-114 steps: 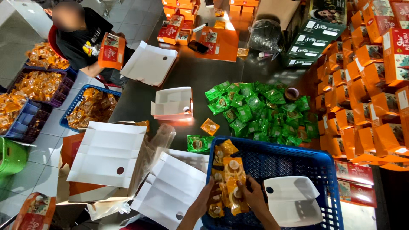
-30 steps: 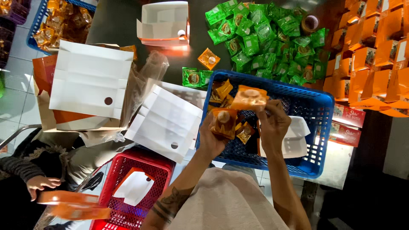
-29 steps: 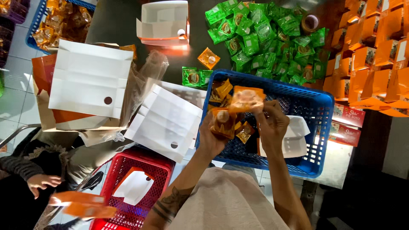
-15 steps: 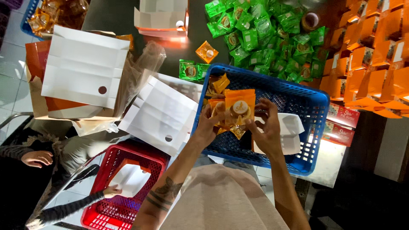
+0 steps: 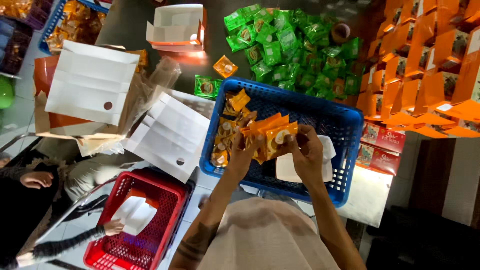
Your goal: The person packs small orange snack packets into white cardboard boxes on a table. They repeatedly pick up packets from a blue basket, place them into open boxes, and then close the boxes. The person also handles green packets and stacks the closed boxes.
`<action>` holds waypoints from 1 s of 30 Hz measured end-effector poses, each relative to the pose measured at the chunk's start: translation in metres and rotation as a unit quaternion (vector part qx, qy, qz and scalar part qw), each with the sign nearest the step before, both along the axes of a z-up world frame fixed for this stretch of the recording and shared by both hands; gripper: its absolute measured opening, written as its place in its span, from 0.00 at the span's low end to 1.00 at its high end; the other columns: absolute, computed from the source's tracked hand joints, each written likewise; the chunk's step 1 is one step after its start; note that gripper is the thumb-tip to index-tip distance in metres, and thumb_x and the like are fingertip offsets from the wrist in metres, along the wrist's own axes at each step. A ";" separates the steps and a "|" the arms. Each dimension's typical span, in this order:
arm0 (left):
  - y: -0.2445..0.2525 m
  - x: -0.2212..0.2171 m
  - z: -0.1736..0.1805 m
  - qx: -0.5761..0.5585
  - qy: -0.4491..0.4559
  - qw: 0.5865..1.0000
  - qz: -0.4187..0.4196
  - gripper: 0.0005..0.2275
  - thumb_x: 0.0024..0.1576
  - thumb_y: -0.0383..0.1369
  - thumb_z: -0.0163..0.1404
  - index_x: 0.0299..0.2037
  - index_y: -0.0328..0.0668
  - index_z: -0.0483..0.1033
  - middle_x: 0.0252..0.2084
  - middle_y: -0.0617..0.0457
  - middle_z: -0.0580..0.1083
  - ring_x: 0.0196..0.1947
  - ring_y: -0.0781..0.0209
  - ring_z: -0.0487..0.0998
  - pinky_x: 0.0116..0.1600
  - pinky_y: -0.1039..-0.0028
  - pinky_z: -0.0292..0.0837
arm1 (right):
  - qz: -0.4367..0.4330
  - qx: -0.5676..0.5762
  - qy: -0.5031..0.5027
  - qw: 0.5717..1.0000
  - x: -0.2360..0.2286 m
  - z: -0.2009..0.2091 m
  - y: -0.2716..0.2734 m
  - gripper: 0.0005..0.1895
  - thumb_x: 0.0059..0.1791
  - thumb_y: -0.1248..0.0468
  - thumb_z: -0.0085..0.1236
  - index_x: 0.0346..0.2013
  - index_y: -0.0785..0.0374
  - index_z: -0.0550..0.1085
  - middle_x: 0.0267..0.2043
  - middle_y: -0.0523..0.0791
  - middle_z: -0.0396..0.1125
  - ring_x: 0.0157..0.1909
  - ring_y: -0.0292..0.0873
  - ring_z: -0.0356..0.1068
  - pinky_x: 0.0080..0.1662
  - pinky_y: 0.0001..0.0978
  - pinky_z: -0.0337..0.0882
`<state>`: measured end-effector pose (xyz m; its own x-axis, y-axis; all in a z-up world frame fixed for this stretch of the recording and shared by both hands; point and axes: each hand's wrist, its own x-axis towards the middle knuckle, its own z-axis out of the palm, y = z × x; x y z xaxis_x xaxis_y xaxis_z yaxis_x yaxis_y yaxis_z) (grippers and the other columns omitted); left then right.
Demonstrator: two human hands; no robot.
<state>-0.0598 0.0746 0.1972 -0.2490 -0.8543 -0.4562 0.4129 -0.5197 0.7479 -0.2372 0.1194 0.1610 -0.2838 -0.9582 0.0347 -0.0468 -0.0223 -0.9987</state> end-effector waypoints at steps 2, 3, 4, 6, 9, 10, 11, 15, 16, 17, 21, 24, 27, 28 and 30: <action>0.015 -0.006 -0.023 -0.066 -0.013 0.998 -0.019 0.27 0.62 0.33 0.60 0.70 0.37 0.66 0.44 0.52 0.73 0.44 0.73 0.75 0.51 0.83 0.71 | 0.016 -0.007 -0.014 1.000 -0.012 0.006 0.010 0.10 0.59 0.68 0.50 0.55 0.69 0.69 0.39 0.49 0.69 0.41 0.43 0.75 0.46 0.42 0.81; 0.020 -0.012 -0.026 -0.234 -0.102 0.967 0.013 0.25 0.63 0.29 0.57 0.70 0.41 0.66 0.27 0.56 0.69 0.26 0.76 0.65 0.37 0.87 0.59 | 0.027 -0.012 0.002 1.000 -0.017 0.014 0.016 0.09 0.59 0.69 0.49 0.54 0.69 0.69 0.38 0.51 0.70 0.41 0.46 0.76 0.47 0.46 0.80; 0.023 -0.017 -0.030 -0.395 -0.187 0.898 0.043 0.24 0.64 0.25 0.55 0.71 0.45 0.66 0.10 0.61 0.65 0.09 0.80 0.55 0.22 0.90 0.47 | 0.039 -0.019 0.020 0.999 -0.021 0.022 0.017 0.08 0.60 0.69 0.47 0.52 0.70 0.69 0.36 0.53 0.70 0.40 0.49 0.77 0.49 0.49 0.80; 0.024 -0.025 -0.044 -0.474 -0.184 0.858 0.074 0.30 0.62 0.22 0.57 0.73 0.58 0.62 0.31 0.53 0.71 0.33 0.64 0.67 0.27 0.87 0.54 | 0.054 -0.021 0.019 0.998 -0.034 0.018 0.025 0.08 0.60 0.68 0.47 0.52 0.69 0.69 0.37 0.53 0.70 0.41 0.50 0.77 0.51 0.50 0.79; 0.042 -0.035 -0.053 -0.497 -0.193 0.841 0.087 0.23 0.61 0.25 0.59 0.64 0.58 0.67 0.56 0.44 0.76 0.40 0.59 0.75 0.27 0.83 0.61 | 0.087 -0.021 0.019 0.996 -0.046 0.017 0.034 0.08 0.60 0.67 0.46 0.52 0.68 0.69 0.38 0.54 0.69 0.44 0.53 0.76 0.56 0.54 0.76; 0.051 -0.039 -0.055 -0.442 -0.200 0.871 0.070 0.11 0.63 0.31 0.58 0.53 0.45 0.75 0.61 0.42 0.74 0.22 0.68 0.70 0.23 0.81 0.60 | 0.100 -0.019 0.025 0.995 -0.049 0.017 0.037 0.09 0.60 0.67 0.46 0.53 0.68 0.69 0.39 0.55 0.69 0.45 0.56 0.77 0.58 0.57 0.74; 0.053 -0.040 -0.067 -0.439 -0.205 0.871 0.075 0.11 0.63 0.31 0.58 0.53 0.45 0.75 0.61 0.42 0.74 0.22 0.68 0.70 0.23 0.81 0.60 | 0.106 -0.017 0.023 0.994 -0.058 0.003 0.038 0.09 0.60 0.67 0.46 0.53 0.68 0.69 0.39 0.55 0.69 0.45 0.56 0.77 0.58 0.57 0.74; 0.076 -0.046 -0.087 -0.414 -0.190 0.884 0.106 0.04 0.65 0.28 0.53 0.45 0.35 0.75 0.57 0.34 0.74 0.54 0.41 0.81 0.42 0.71 0.77 | 0.173 -0.029 -0.050 0.983 -0.076 -0.026 0.051 0.07 0.61 0.67 0.45 0.51 0.67 0.68 0.38 0.49 0.69 0.41 0.41 0.74 0.47 0.41 0.78; 0.073 -0.048 -0.084 -0.394 -0.175 0.896 0.103 0.06 0.65 0.29 0.52 0.45 0.33 0.74 0.60 0.30 0.72 0.54 0.38 0.80 0.45 0.65 0.78 | 0.182 -0.040 -0.053 0.981 -0.077 -0.026 0.047 0.07 0.61 0.66 0.45 0.51 0.66 0.68 0.38 0.49 0.70 0.41 0.41 0.75 0.46 0.40 0.79; 0.070 -0.045 -0.076 -0.401 -0.178 0.892 0.107 0.06 0.65 0.29 0.52 0.45 0.33 0.74 0.60 0.30 0.72 0.54 0.38 0.80 0.45 0.65 0.78 | 0.185 -0.049 -0.053 0.980 -0.076 -0.020 0.042 0.07 0.61 0.66 0.45 0.51 0.66 0.68 0.38 0.49 0.70 0.41 0.41 0.75 0.46 0.40 0.79; 0.075 -0.043 -0.062 -0.364 -0.241 0.897 0.074 0.10 0.66 0.37 0.55 0.48 0.39 0.79 0.58 0.35 0.73 0.44 0.45 0.77 0.40 0.64 0.73 | 0.209 -0.078 -0.004 0.975 -0.079 -0.015 0.043 0.08 0.61 0.66 0.46 0.51 0.67 0.71 0.38 0.51 0.68 0.41 0.45 0.74 0.43 0.41 0.78; 0.072 -0.044 -0.052 -0.369 -0.239 0.895 0.073 0.09 0.67 0.35 0.53 0.47 0.39 0.80 0.58 0.38 0.75 0.24 0.60 0.78 0.25 0.75 0.71 | 0.222 -0.058 0.009 0.973 -0.085 -0.013 0.040 0.09 0.61 0.64 0.47 0.50 0.68 0.69 0.39 0.53 0.68 0.40 0.47 0.73 0.39 0.40 0.78; 0.073 -0.043 -0.055 -0.373 -0.217 0.898 0.082 0.08 0.67 0.32 0.51 0.46 0.36 0.80 0.58 0.34 0.75 0.28 0.53 0.80 0.26 0.73 0.74 | 0.224 -0.042 -0.005 0.974 -0.081 -0.012 0.042 0.09 0.60 0.63 0.47 0.49 0.67 0.68 0.39 0.54 0.67 0.39 0.48 0.73 0.37 0.39 0.78; 0.073 -0.043 -0.059 -0.375 -0.197 0.901 0.096 0.07 0.66 0.30 0.51 0.46 0.35 0.80 0.58 0.32 0.74 0.33 0.44 0.84 0.28 0.71 0.78 | 0.218 -0.046 -0.024 0.975 -0.079 -0.011 0.042 0.08 0.60 0.64 0.47 0.50 0.67 0.68 0.38 0.55 0.68 0.39 0.47 0.74 0.38 0.38 0.79; 0.074 -0.045 -0.047 -0.353 -0.132 0.917 0.132 0.06 0.67 0.29 0.48 0.47 0.34 0.75 0.55 0.32 0.74 0.28 0.53 0.82 0.27 0.75 0.78 | 0.203 -0.036 -0.037 0.978 -0.083 -0.025 0.046 0.09 0.60 0.63 0.47 0.49 0.67 0.67 0.39 0.53 0.66 0.39 0.45 0.72 0.38 0.36 0.79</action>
